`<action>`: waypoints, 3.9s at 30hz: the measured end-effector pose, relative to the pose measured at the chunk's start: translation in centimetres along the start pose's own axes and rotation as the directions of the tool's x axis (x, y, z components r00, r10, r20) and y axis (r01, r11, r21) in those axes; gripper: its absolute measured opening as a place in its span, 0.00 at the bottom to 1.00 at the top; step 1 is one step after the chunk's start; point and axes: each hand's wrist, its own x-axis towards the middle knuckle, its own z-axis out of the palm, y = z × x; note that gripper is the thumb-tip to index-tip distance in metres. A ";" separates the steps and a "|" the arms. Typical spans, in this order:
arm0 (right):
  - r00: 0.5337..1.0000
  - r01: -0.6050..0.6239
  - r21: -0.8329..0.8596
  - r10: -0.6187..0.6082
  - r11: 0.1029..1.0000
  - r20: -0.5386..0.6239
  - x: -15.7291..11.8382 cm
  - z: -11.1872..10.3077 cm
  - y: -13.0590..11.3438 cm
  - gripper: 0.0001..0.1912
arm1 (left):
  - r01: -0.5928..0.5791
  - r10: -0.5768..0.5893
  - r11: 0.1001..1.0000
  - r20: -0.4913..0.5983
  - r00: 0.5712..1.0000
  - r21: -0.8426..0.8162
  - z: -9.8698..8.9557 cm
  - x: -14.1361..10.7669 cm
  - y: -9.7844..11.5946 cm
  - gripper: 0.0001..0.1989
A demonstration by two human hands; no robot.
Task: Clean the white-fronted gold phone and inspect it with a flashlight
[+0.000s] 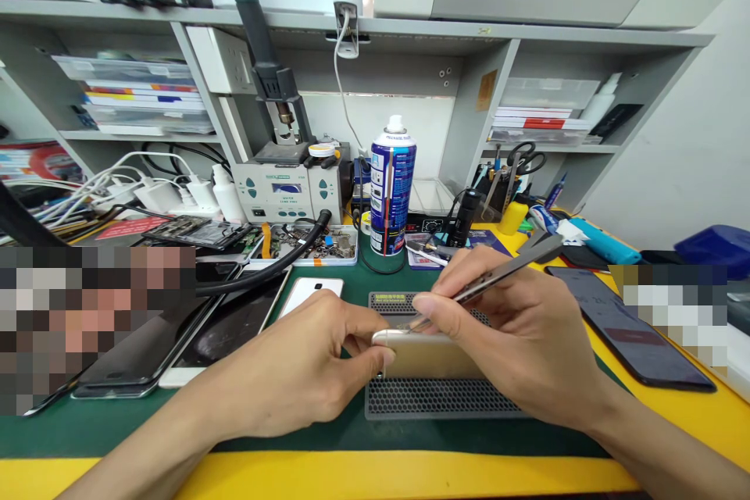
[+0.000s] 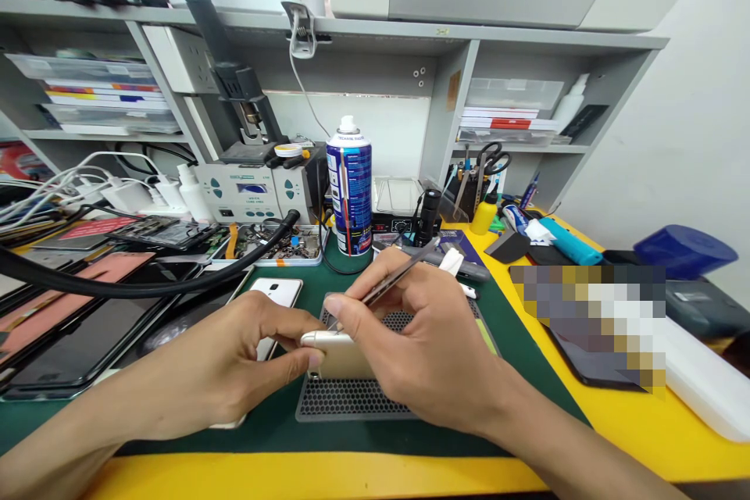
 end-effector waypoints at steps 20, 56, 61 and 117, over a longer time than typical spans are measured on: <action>1.000 0.004 0.040 -0.005 0.999 0.025 0.0 0.5 -0.2 0.07 | 0.003 -0.002 0.999 0.025 1.000 -0.052 0.0 -0.2 0.2 0.15; 0.938 -0.253 0.196 0.290 0.947 -0.190 0.6 0.4 -0.6 0.11 | -0.018 0.018 1.000 -0.080 0.997 0.001 0.5 0.2 0.3 0.17; 0.903 -0.316 0.216 0.363 0.924 -0.231 0.9 0.4 -0.6 0.13 | -0.028 0.026 1.000 -0.173 0.985 -0.013 1.3 0.7 0.5 0.22; 0.858 -0.513 0.131 0.511 0.848 0.048 2.6 -1.6 0.8 0.12 | 0.019 -0.028 0.997 -0.135 0.990 -0.071 1.4 1.0 -0.2 0.23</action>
